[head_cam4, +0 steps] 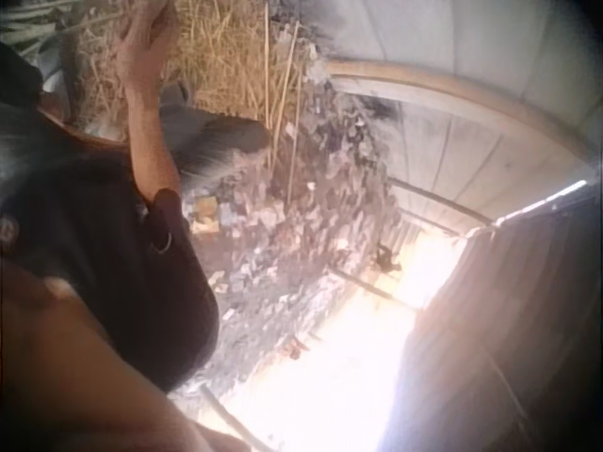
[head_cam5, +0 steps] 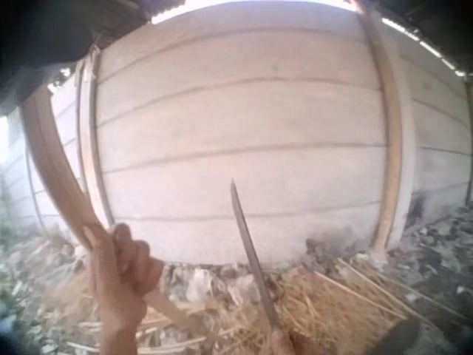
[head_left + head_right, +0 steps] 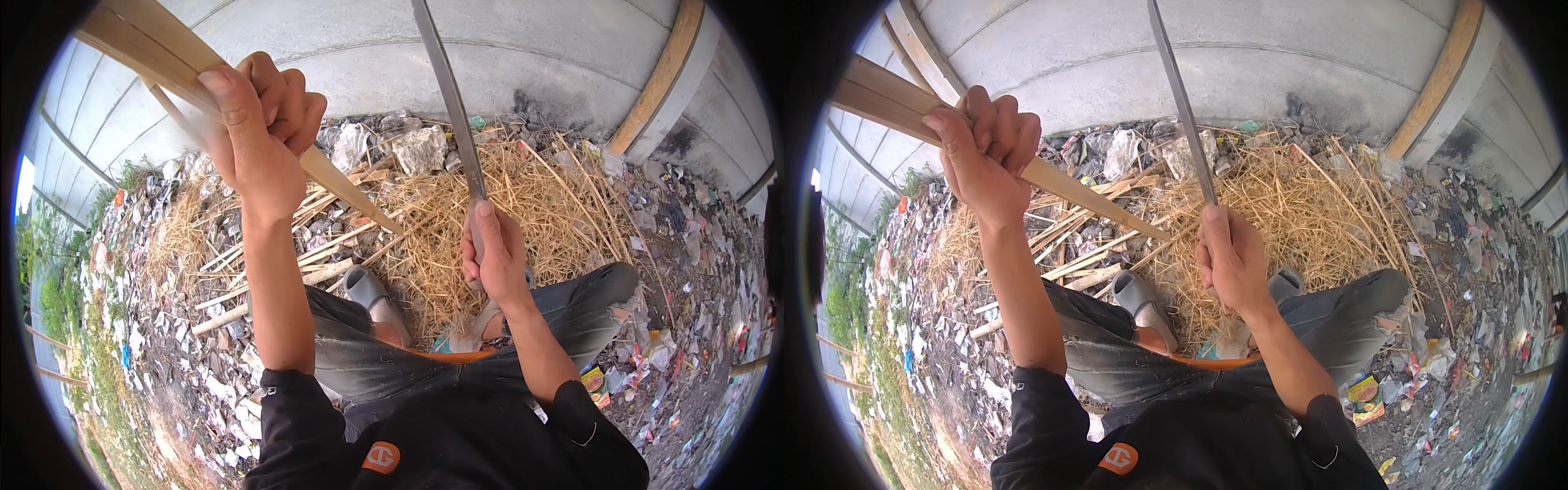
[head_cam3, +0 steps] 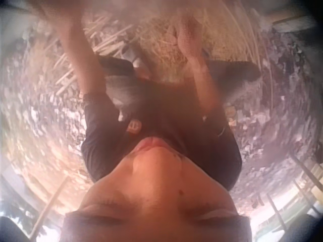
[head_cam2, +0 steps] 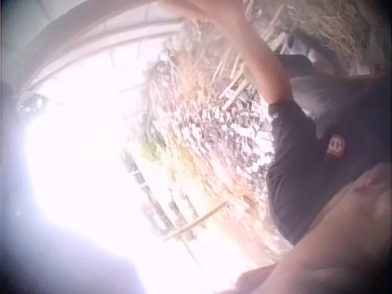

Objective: The person sits on a small stool and uses a knife to split long bamboo sticks into thin strips. They hold the bamboo with one hand and use the knife to shave and split the material, creating a pile of thin strips on the ground.

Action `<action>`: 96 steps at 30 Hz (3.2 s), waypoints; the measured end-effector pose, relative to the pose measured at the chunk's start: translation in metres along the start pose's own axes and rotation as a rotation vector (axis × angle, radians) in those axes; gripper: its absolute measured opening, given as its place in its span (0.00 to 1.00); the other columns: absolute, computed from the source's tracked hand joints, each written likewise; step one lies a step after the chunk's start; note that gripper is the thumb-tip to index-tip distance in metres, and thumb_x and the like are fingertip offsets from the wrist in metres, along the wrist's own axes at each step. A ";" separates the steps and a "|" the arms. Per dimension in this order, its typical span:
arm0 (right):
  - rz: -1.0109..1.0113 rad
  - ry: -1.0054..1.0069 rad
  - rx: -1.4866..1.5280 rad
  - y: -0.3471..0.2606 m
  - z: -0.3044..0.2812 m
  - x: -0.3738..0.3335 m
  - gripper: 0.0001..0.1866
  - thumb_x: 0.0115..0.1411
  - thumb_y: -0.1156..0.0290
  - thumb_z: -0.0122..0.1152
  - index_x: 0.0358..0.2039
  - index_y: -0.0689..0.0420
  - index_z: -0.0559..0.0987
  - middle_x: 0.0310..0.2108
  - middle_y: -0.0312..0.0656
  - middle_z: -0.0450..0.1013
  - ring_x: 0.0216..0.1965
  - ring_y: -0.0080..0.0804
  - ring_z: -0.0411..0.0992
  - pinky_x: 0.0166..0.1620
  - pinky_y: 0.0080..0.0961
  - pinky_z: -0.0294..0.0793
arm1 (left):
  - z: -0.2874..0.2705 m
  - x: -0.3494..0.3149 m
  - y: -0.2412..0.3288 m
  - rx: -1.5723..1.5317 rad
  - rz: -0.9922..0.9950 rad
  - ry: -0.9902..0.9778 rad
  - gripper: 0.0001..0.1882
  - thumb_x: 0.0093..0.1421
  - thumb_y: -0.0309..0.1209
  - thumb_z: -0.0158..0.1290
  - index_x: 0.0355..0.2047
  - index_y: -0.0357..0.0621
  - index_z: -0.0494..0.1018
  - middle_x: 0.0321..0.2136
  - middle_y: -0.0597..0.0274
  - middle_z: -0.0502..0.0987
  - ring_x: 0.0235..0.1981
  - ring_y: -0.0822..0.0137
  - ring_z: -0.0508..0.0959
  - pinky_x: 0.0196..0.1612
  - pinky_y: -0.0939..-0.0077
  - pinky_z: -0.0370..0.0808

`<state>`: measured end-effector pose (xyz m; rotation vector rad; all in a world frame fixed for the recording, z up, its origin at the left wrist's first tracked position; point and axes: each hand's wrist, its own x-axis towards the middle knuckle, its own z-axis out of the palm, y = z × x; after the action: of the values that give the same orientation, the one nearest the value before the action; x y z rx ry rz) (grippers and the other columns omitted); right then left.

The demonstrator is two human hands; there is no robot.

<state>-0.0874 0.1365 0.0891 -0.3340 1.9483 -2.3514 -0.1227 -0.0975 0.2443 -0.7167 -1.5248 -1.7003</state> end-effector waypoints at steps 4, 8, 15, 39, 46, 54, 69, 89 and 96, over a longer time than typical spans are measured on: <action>-0.159 0.033 0.176 -0.057 0.016 -0.005 0.31 0.74 0.37 0.40 0.32 0.56 0.68 0.17 0.35 0.63 0.11 0.20 0.60 0.16 0.23 0.65 | 0.007 0.003 -0.033 -0.021 -0.145 -0.148 0.35 0.71 0.67 0.37 0.20 0.53 0.53 0.14 0.76 0.47 0.16 0.80 0.45 0.19 0.80 0.46; -0.208 0.099 0.271 -0.017 0.026 -0.039 0.31 0.73 0.38 0.39 0.31 0.55 0.66 0.15 0.36 0.63 0.11 0.22 0.60 0.18 0.27 0.67 | -0.006 -0.003 -0.105 -0.158 -0.263 -0.151 0.33 0.72 0.65 0.36 0.19 0.54 0.52 0.15 0.77 0.48 0.17 0.80 0.46 0.20 0.80 0.46; 0.427 0.117 0.260 0.109 0.022 -0.088 0.28 0.76 0.47 0.46 0.23 0.55 0.67 0.14 0.34 0.64 0.11 0.19 0.63 0.15 0.21 0.65 | 0.005 0.012 -0.118 0.149 -0.161 0.058 0.30 0.77 0.56 0.36 0.26 0.45 0.64 0.14 0.68 0.61 0.17 0.77 0.63 0.19 0.80 0.59; 0.692 0.179 0.265 0.106 -0.005 -0.093 0.31 0.74 0.38 0.43 0.28 0.55 0.66 0.15 0.31 0.58 0.12 0.22 0.60 0.17 0.27 0.66 | 0.045 0.007 -0.145 0.201 -0.031 0.298 0.32 0.75 0.55 0.42 0.21 0.42 0.67 0.10 0.69 0.65 0.11 0.78 0.66 0.16 0.80 0.65; -0.244 0.133 0.483 -0.048 -0.023 -0.034 0.36 0.68 0.26 0.35 0.32 0.51 0.64 0.14 0.29 0.56 0.10 0.19 0.53 0.15 0.22 0.59 | 0.048 0.013 -0.151 0.213 -0.044 0.281 0.33 0.76 0.55 0.40 0.21 0.42 0.67 0.11 0.69 0.65 0.12 0.77 0.66 0.16 0.80 0.64; 0.627 0.110 0.294 0.130 -0.001 -0.081 0.31 0.72 0.37 0.45 0.28 0.53 0.67 0.16 0.32 0.62 0.12 0.21 0.60 0.18 0.24 0.65 | 0.048 0.011 -0.153 0.210 -0.090 0.279 0.36 0.75 0.58 0.38 0.18 0.43 0.66 0.10 0.68 0.65 0.11 0.76 0.67 0.17 0.79 0.65; 0.141 0.059 0.142 0.124 0.018 -0.070 0.30 0.71 0.37 0.45 0.29 0.54 0.67 0.15 0.33 0.61 0.13 0.23 0.61 0.19 0.28 0.65 | 0.038 0.005 -0.155 0.255 -0.072 0.233 0.39 0.74 0.62 0.33 0.19 0.42 0.68 0.12 0.66 0.66 0.13 0.74 0.68 0.19 0.78 0.68; 0.763 0.134 0.302 0.113 -0.003 -0.072 0.30 0.72 0.36 0.44 0.31 0.53 0.66 0.16 0.32 0.58 0.13 0.22 0.56 0.18 0.28 0.62 | 0.019 0.013 -0.163 0.184 -0.099 0.254 0.41 0.73 0.64 0.33 0.16 0.42 0.66 0.10 0.67 0.65 0.12 0.74 0.68 0.18 0.77 0.68; -0.352 0.262 0.374 -0.109 -0.044 -0.002 0.36 0.67 0.26 0.41 0.33 0.51 0.66 0.16 0.31 0.57 0.11 0.20 0.54 0.17 0.25 0.62 | 0.005 0.008 -0.164 0.259 -0.136 0.284 0.43 0.73 0.65 0.32 0.14 0.42 0.65 0.10 0.67 0.64 0.12 0.73 0.68 0.18 0.77 0.70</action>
<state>-0.0854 0.2006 0.1874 -0.3827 1.5878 -3.0561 -0.2611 -0.0884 0.1558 -0.2306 -1.5773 -1.5832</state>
